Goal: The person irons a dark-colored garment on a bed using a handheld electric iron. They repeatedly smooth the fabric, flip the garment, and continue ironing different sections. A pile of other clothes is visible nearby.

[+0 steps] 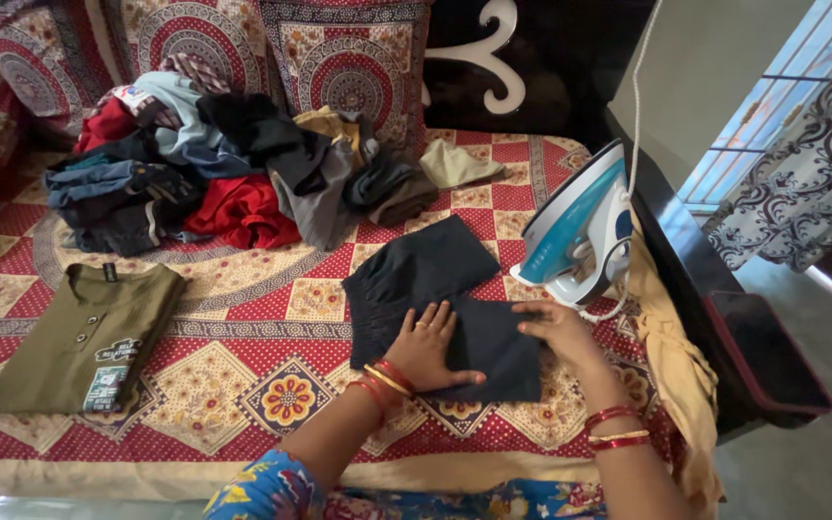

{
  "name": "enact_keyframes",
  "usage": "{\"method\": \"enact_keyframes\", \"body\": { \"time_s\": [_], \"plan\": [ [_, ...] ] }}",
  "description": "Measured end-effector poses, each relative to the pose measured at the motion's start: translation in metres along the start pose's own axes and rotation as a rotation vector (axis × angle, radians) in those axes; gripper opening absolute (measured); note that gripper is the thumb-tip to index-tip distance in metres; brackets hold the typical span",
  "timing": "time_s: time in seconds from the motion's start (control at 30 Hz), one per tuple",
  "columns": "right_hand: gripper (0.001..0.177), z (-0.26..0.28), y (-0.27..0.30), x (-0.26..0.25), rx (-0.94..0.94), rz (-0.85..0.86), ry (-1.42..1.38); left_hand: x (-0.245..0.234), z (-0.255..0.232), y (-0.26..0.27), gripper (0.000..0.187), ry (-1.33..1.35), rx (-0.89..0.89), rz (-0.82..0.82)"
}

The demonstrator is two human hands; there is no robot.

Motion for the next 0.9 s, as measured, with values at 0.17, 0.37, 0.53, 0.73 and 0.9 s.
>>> {"method": "enact_keyframes", "body": {
  "time_s": [0.17,0.37,0.53,0.73,0.9],
  "plan": [
    [0.037,0.015,0.007,-0.006,-0.041,-0.022,0.027,0.003,-0.017,-0.004,0.118,0.009,-0.028,-0.022],
    [0.062,0.07,0.078,0.002,0.291,0.215,0.224,0.004,-0.015,-0.003,0.118,0.012,-0.03,0.015],
    [0.052,0.083,0.105,0.014,0.417,0.645,0.275,0.003,-0.014,-0.004,0.12,0.006,-0.035,0.022],
    [0.043,0.062,0.096,0.002,0.461,0.58,0.381,0.0,-0.019,-0.003,0.113,0.013,-0.052,0.004],
    [0.036,0.061,0.089,-0.021,0.386,0.236,0.504,0.002,-0.023,-0.012,0.085,-0.098,0.145,0.01]
  ]
}}
Point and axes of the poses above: each hand's wrist, its own y-axis away from the middle knuckle, its own x-axis out of the palm, z = x × y, the point moved 2 cm from there along -y, towards the middle knuckle, and after that the axes turned 14 degrees about x, right-handed, at the moved point
